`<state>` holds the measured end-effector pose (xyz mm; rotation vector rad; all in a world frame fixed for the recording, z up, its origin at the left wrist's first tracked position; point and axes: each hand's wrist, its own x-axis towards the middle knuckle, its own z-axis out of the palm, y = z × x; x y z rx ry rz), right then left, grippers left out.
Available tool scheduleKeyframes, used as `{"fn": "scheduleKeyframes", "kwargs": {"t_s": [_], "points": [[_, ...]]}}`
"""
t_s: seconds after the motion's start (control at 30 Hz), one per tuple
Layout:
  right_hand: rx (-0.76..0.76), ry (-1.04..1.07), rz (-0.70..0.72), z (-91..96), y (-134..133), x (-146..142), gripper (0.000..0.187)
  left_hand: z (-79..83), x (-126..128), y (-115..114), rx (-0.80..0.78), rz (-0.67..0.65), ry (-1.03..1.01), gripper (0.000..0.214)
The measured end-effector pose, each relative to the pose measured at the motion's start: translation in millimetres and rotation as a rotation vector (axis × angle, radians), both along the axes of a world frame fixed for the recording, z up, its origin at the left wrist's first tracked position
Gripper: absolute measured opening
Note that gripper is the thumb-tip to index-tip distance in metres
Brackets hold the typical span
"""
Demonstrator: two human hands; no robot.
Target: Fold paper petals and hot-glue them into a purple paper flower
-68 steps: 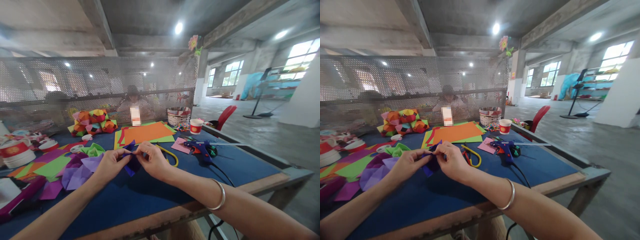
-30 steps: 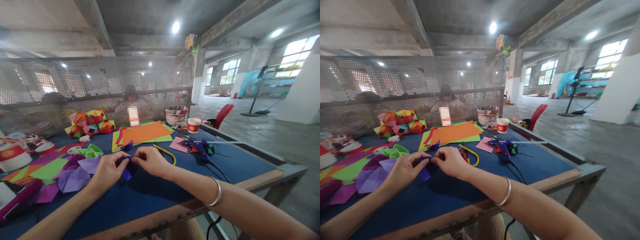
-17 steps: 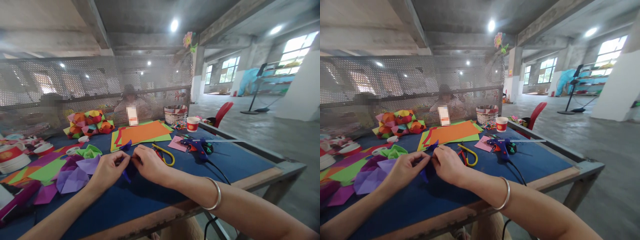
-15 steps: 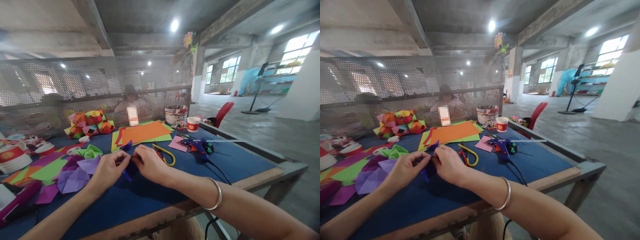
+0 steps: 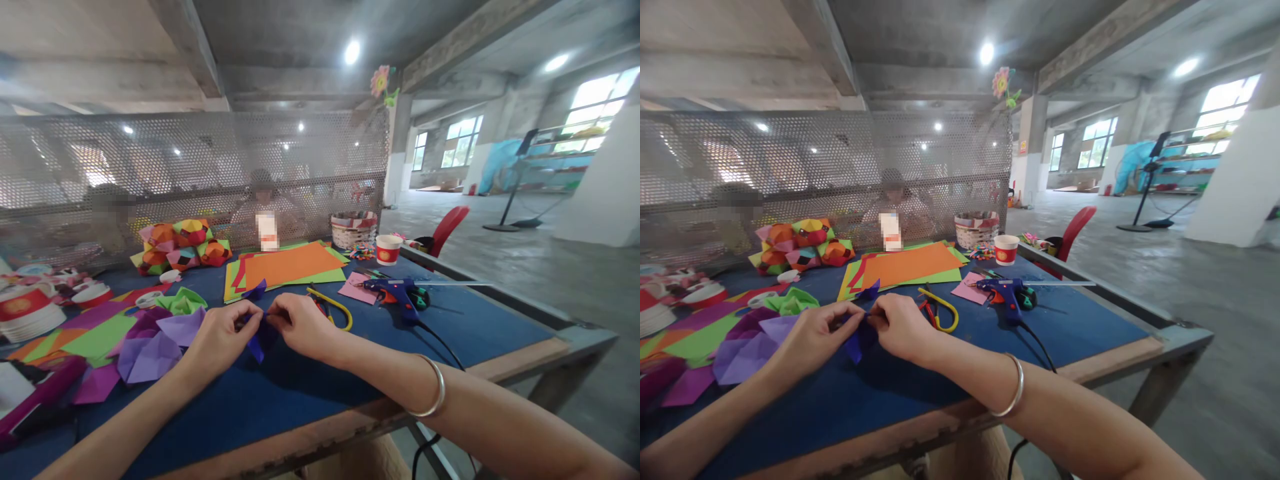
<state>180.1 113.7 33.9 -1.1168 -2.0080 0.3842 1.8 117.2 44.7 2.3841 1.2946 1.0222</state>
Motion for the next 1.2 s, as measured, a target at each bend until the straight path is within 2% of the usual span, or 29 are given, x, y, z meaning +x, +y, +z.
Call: {"fn": "scheduleKeyframes", "kwargs": {"t_s": [0.2,0.5,0.8,0.93,1.07,1.2], "points": [[-0.011,-0.011,-0.001,-1.4,2.5,0.4,0.010,0.1,-0.4,-2.1,0.056,-0.013,0.052,0.027],[0.125,-0.039,0.031,-0.3,0.1,2.0,0.014,0.8,3.6,-3.7,0.026,-0.003,-0.010,0.022],[0.059,0.099,0.024,-2.0,3.2,-0.2,0.007,1.2,-1.2,3.5,-0.095,-0.005,-0.127,0.021],[0.047,0.116,0.026,0.6,1.4,-0.3,0.010,0.8,-1.2,5.5,-0.115,-0.006,-0.146,0.021],[0.094,0.102,0.029,0.5,0.3,0.2,0.013,3.6,0.3,5.0,-0.112,-0.006,-0.167,0.019],[0.207,0.048,0.078,0.1,0.8,2.1,0.017,7.6,0.2,4.0,-0.168,-0.025,-0.198,0.021]]}}
